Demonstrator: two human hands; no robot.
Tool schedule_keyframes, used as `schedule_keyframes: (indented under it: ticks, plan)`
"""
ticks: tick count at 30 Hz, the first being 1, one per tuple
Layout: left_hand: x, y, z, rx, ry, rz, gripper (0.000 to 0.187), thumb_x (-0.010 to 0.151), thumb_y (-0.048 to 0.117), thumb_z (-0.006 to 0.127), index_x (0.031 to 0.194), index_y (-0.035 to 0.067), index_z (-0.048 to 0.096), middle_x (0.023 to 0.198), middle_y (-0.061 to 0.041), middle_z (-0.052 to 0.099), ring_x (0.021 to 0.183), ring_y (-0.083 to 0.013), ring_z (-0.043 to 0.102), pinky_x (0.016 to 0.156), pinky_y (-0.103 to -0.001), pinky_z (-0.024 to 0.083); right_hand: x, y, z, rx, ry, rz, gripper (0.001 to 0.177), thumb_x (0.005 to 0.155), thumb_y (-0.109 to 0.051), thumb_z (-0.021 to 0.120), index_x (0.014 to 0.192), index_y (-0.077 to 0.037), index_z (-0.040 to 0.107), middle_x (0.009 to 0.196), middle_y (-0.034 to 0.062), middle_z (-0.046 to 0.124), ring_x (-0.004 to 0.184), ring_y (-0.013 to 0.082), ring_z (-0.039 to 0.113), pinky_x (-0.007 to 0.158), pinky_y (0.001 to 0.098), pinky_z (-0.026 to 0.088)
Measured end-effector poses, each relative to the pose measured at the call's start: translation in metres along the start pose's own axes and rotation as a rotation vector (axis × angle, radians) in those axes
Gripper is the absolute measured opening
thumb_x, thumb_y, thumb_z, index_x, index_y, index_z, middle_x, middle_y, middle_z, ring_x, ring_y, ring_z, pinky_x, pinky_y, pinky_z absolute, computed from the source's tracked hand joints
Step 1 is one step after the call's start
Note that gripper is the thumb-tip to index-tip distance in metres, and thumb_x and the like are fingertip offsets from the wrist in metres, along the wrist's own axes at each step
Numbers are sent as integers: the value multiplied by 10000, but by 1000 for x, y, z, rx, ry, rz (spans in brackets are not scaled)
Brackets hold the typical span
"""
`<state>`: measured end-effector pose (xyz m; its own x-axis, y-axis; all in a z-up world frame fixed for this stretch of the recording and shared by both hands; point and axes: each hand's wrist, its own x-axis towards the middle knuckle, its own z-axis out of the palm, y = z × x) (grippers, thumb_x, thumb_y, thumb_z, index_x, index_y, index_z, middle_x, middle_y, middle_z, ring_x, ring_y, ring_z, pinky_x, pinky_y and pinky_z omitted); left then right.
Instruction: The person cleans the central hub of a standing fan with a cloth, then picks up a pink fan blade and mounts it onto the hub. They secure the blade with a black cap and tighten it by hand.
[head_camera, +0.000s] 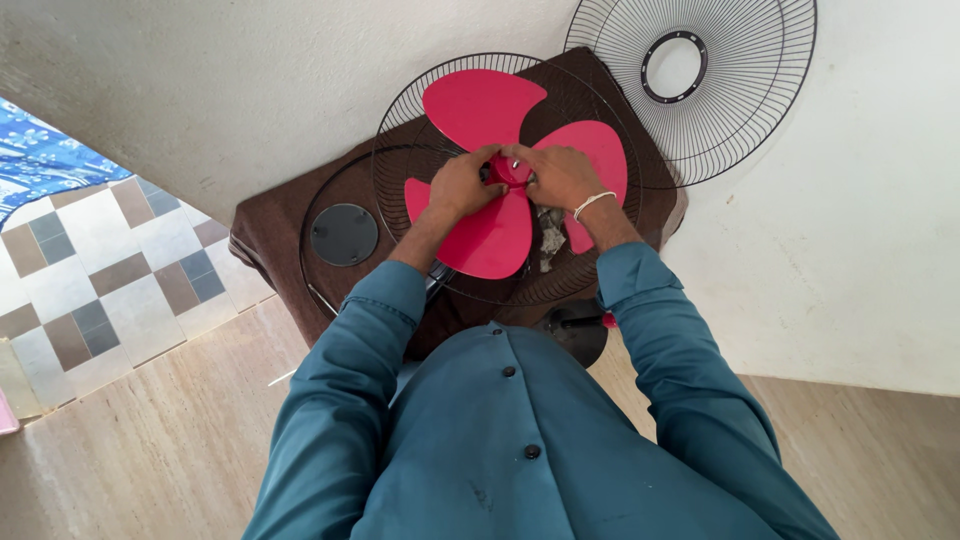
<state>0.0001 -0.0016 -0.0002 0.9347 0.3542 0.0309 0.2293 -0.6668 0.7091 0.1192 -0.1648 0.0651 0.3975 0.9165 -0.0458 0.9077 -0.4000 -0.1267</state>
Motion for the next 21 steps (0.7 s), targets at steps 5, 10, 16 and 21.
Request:
schedule_keyframes:
  ticks: [5, 10, 16, 21]
  plan:
    - [1, -3, 3, 3, 1, 11, 759, 768, 383, 865, 1440, 233, 545, 1237, -98, 703, 1136, -309, 669, 952, -459, 535, 4, 2, -1, -62, -25, -10, 673, 784, -101, 669, 1430, -258, 560, 828, 152, 714, 770, 373, 698, 675, 518, 556]
    - [6, -11, 7, 20, -3, 48, 770, 780, 366, 862, 1462, 250, 525, 1220, -125, 688, 1155, -342, 638, 973, -468, 512, 3, 3, -4, -38, -73, -99, 601, 749, -106, 670, 1328, -259, 622, 859, 131, 710, 776, 364, 698, 668, 508, 558]
    - [10, -14, 6, 18, -3, 84, 745, 782, 342, 862, 1449, 259, 541, 1244, -132, 686, 1171, -370, 625, 1011, -482, 491, 4, 3, -8, -85, -44, -103, 582, 763, -140, 694, 1326, -278, 634, 835, 134, 686, 776, 358, 697, 660, 499, 559]
    - [11, -10, 1, 11, -62, 31, 744, 790, 328, 853, 1456, 236, 535, 1258, -129, 682, 1193, -366, 626, 1002, -481, 504, 3, 6, -6, -89, 32, -68, 656, 739, -150, 721, 1378, -251, 611, 819, 152, 698, 752, 369, 697, 644, 502, 559]
